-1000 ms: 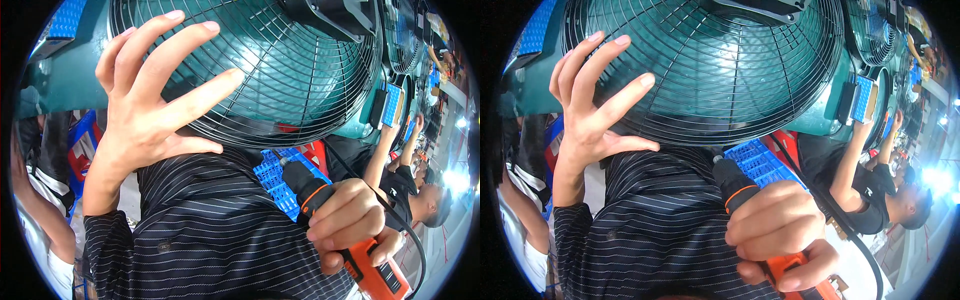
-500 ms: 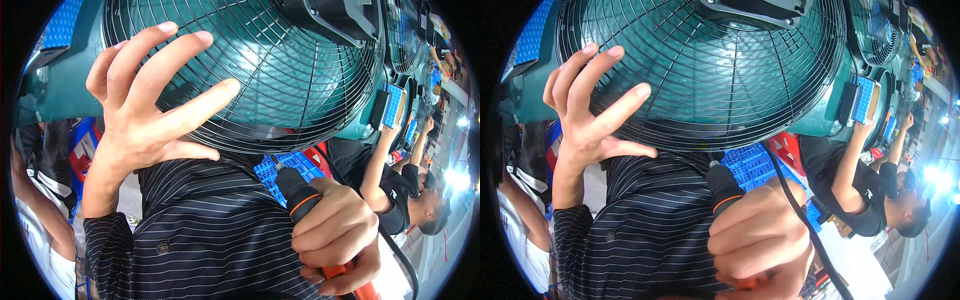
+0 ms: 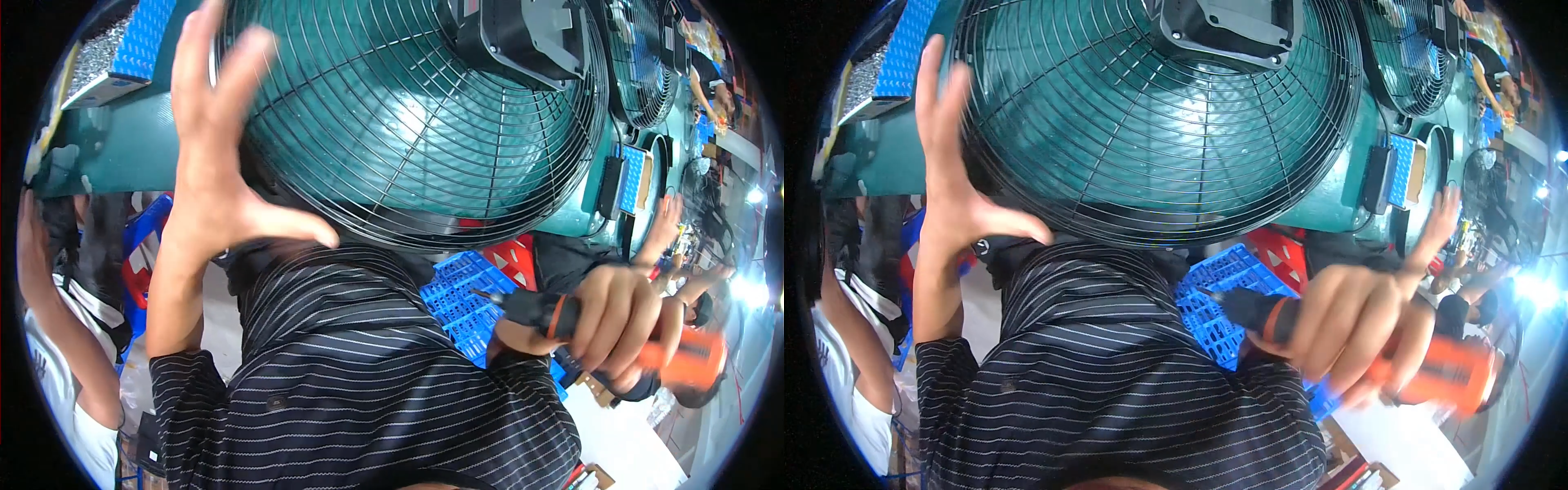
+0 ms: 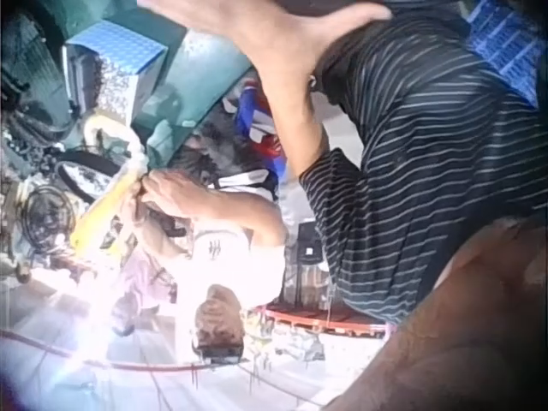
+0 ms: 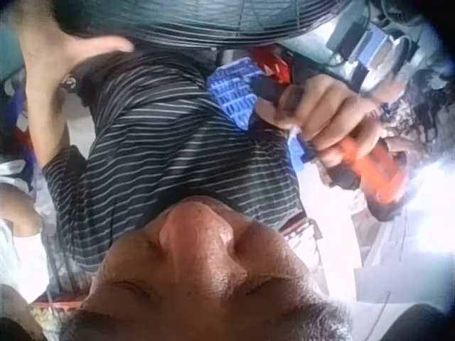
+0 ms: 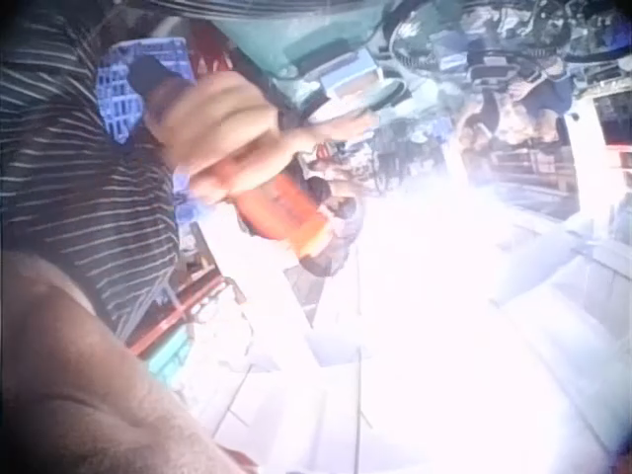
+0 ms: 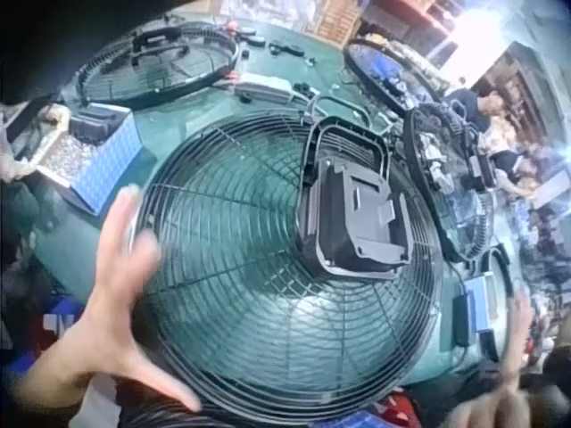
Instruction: Assembling the protective guards and central components of industrial fans.
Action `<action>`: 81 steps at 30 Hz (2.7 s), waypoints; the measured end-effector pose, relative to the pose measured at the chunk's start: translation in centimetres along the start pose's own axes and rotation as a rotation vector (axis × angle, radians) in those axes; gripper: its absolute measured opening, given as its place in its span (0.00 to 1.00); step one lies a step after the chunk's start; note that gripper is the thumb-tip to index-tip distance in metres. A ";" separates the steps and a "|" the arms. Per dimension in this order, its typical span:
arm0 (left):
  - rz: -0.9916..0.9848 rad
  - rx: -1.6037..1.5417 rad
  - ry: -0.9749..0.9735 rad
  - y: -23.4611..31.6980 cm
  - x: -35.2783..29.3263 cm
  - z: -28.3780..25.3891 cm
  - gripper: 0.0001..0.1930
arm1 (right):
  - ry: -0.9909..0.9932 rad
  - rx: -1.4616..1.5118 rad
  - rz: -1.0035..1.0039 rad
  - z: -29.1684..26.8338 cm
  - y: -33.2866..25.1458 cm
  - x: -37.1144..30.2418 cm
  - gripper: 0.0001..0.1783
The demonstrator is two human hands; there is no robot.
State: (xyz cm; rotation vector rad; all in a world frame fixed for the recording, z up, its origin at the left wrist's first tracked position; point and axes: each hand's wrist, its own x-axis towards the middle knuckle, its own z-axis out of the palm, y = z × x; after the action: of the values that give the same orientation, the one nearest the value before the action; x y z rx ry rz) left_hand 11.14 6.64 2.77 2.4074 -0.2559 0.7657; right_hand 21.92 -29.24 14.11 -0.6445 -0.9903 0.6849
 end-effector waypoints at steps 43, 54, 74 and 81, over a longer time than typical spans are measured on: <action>-0.534 0.689 -0.404 -8.5 8.0 -13.4 0.09 | 1.030 -1.074 -0.190 -2.6 0.3 -7.2 0.26; -0.608 -0.236 0.262 -5.0 4.7 -12.6 0.05 | 1.134 -0.873 -0.396 -0.2 -0.6 -5.9 0.24; -0.307 -1.277 -0.071 10.1 -1.6 -1.1 0.06 | 0.750 0.022 -0.615 10.1 4.1 3.4 0.27; -0.297 -1.278 -0.241 10.5 -1.6 -1.2 0.08 | 0.844 -0.022 -0.593 10.8 4.0 3.2 0.27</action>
State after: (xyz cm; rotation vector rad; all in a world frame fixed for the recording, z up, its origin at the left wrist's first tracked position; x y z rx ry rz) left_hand 5.66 -1.08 7.72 1.2465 -0.3321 0.0580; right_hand 12.53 -22.48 17.13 -0.5402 -0.3513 -0.1420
